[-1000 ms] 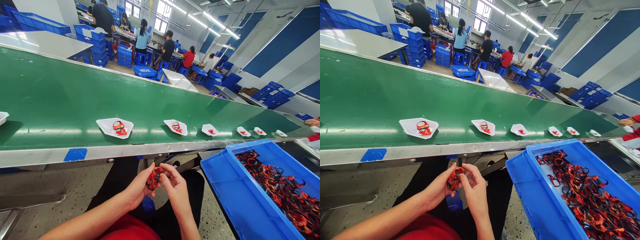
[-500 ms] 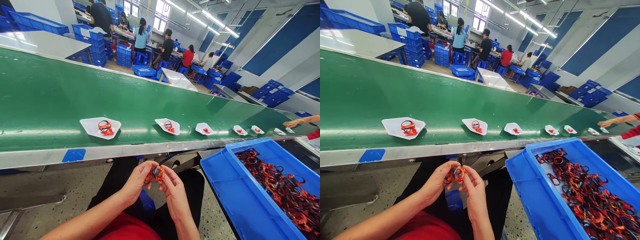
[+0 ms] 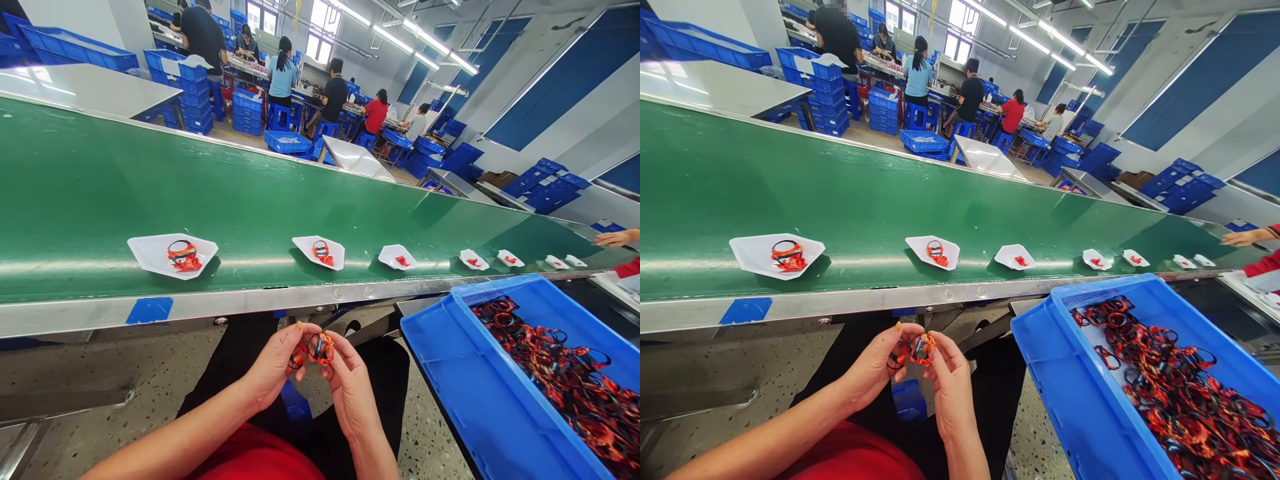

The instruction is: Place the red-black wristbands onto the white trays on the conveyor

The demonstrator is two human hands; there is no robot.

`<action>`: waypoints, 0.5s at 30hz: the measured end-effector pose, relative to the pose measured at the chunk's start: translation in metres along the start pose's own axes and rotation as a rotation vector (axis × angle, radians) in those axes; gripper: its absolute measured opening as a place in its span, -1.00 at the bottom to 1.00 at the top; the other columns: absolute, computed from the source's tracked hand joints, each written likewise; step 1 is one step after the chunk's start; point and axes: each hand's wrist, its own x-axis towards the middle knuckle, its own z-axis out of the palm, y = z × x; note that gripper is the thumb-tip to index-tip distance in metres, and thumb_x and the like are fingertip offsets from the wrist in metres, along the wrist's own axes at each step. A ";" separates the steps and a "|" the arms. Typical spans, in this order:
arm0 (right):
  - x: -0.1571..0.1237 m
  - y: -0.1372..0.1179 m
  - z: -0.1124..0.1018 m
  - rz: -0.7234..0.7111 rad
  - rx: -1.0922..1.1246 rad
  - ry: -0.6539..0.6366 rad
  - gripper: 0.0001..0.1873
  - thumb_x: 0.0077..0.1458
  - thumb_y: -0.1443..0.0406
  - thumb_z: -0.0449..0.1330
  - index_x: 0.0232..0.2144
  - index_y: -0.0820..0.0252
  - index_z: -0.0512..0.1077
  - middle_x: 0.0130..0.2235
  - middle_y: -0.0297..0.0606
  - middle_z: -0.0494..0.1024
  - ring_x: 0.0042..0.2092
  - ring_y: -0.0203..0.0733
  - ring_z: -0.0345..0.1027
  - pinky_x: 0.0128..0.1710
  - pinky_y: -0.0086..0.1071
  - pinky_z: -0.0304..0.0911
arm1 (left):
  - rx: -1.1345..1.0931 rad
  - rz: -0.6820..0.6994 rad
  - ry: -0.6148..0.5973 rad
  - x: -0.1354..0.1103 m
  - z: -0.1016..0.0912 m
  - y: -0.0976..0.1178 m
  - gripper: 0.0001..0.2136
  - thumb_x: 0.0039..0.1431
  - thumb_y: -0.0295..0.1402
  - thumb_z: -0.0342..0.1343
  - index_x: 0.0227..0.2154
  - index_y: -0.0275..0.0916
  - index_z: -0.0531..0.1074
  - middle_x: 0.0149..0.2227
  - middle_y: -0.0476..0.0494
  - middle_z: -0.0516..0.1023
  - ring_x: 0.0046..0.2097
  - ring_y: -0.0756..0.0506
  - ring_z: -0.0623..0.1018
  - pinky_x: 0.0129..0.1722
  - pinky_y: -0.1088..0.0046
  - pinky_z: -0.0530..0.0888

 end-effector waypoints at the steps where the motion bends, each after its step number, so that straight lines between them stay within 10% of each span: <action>1: 0.000 0.000 0.000 -0.005 -0.013 0.002 -0.68 -0.06 0.26 0.32 -0.18 0.16 0.48 -0.20 -0.22 0.55 -0.28 -0.31 0.33 -0.44 -0.54 0.18 | -0.003 -0.004 0.003 0.000 0.000 0.000 -0.64 0.11 -0.06 0.03 -0.24 -0.26 0.47 -0.39 -0.08 0.44 -0.50 0.08 0.30 -0.67 0.63 0.25; 15: 0.017 -0.031 0.004 -0.212 -0.292 0.021 -0.71 -0.02 0.21 0.27 -0.19 0.12 0.49 -0.28 -0.28 0.55 -0.42 -0.36 0.28 -0.44 -0.47 0.22 | -0.091 -0.067 0.026 0.000 0.003 0.008 -0.61 0.14 -0.05 -0.03 -0.14 -0.22 0.43 -0.27 -0.14 0.44 -0.42 0.03 0.39 -0.66 0.63 0.26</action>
